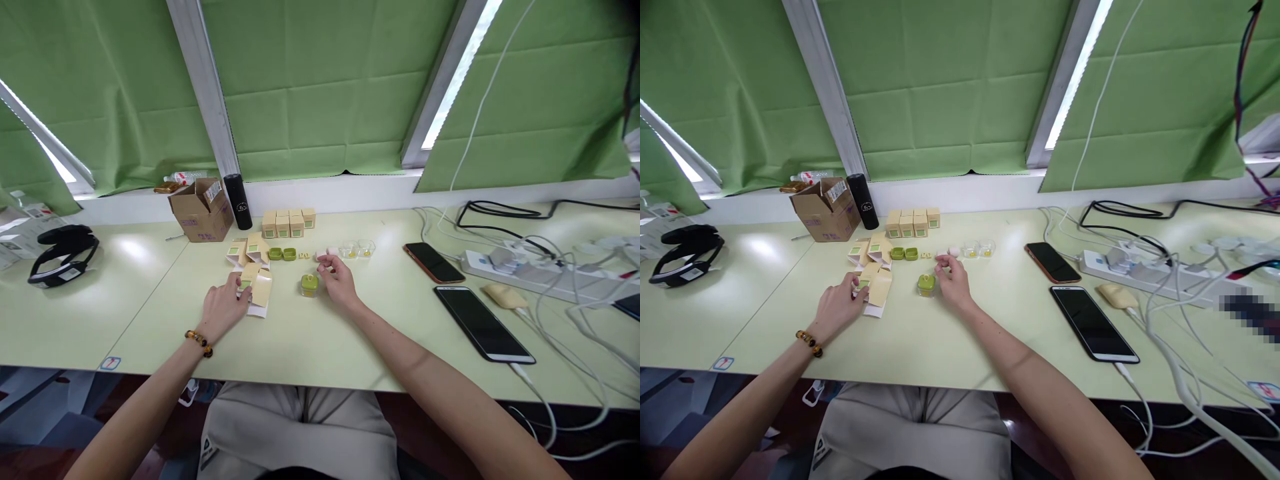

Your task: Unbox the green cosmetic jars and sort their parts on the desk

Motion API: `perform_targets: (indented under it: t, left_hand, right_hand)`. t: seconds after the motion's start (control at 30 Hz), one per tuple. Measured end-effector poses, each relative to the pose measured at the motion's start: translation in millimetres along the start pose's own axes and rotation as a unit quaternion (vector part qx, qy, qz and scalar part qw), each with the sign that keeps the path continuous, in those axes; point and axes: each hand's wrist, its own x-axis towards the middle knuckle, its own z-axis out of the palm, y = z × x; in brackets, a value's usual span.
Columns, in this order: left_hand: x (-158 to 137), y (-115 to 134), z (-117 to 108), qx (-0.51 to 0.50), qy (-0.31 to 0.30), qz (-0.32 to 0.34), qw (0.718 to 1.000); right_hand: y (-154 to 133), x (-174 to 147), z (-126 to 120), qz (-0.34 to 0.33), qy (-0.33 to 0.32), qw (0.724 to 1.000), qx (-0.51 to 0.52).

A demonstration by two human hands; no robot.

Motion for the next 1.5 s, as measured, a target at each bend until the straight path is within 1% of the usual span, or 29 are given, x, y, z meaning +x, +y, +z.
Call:
perform_targets:
  t: [0.2,0.27,0.33,0.4,0.43,0.5,0.6,0.67,0.73,0.83,0.9,0.97,1.03,1.1,1.17,1.23,1.33,1.4,1.43,1.5]
  left_hand:
    - [6,4,-3,0.039,0.001,0.014,0.999]
    - [6,5,-6,0.065,0.005,0.021,0.998]
    - [6,6,-11,0.105,0.027,0.026,0.994]
    - [7,9,-17,0.133,0.067,0.030,0.988]
    - [8,12,-20,0.133,0.088,0.034,0.987]
    - [10,20,-22,0.097,0.122,0.057,0.986]
    - [12,43,-17,0.000,0.138,0.127,0.982]
    - [13,63,-10,-0.061,0.127,0.186,0.972]
    - [16,83,-2,-0.104,0.084,0.244,0.961]
    - [25,105,10,-0.135,0.003,0.302,0.944]
    - [32,111,17,-0.147,-0.044,0.315,0.937]
    - [38,111,22,-0.167,-0.079,0.317,0.930]
    - [40,108,26,-0.204,-0.098,0.306,0.925]
    - [40,102,29,-0.253,-0.099,0.275,0.922]
    - [40,96,31,-0.319,-0.100,0.235,0.913]
    - [42,92,32,-0.402,-0.112,0.197,0.887]
    - [47,91,32,-0.530,-0.129,0.154,0.824]
    - [50,91,31,-0.584,-0.122,0.139,0.790]
    - [50,92,30,-0.599,-0.115,0.135,0.781]
    - [49,94,29,-0.612,-0.100,0.128,0.774]
  right_hand:
    - [-2,0,0,-0.002,-0.002,1.000,-0.002]
    - [-4,-1,0,0.002,-0.002,1.000,0.000]
    - [-6,-1,0,0.001,-0.001,1.000,0.001]
    - [-8,-1,-1,-0.003,0.002,1.000,-0.001]
    - [-9,0,-2,-0.005,0.003,1.000,-0.003]
    - [-9,2,-5,-0.006,-0.007,1.000,-0.009]
    - [-7,5,-11,-0.002,-0.059,0.998,-0.015]
    - [-5,7,-14,0.004,-0.099,0.995,-0.017]
    - [-2,7,-15,0.012,-0.119,0.993,-0.017]
    - [2,6,-14,0.016,-0.112,0.993,-0.009]
    - [5,5,-13,0.011,-0.103,0.995,-0.001]
    - [7,5,-12,0.004,-0.094,0.996,0.005]
    - [7,5,-11,0.001,-0.086,0.996,0.007]
    - [6,4,-10,0.001,-0.079,0.997,0.005]
    - [3,2,-9,-0.002,-0.069,0.998,0.003]
    - [-2,0,-8,-0.012,-0.059,0.998,0.004]
    - [-13,-6,-8,-0.045,-0.050,0.998,0.004]
    - [-20,-10,-8,-0.080,-0.044,0.996,0.000]
    - [-24,-12,-8,-0.101,-0.041,0.994,-0.005]
    - [-30,-17,-8,-0.145,-0.037,0.989,-0.023]
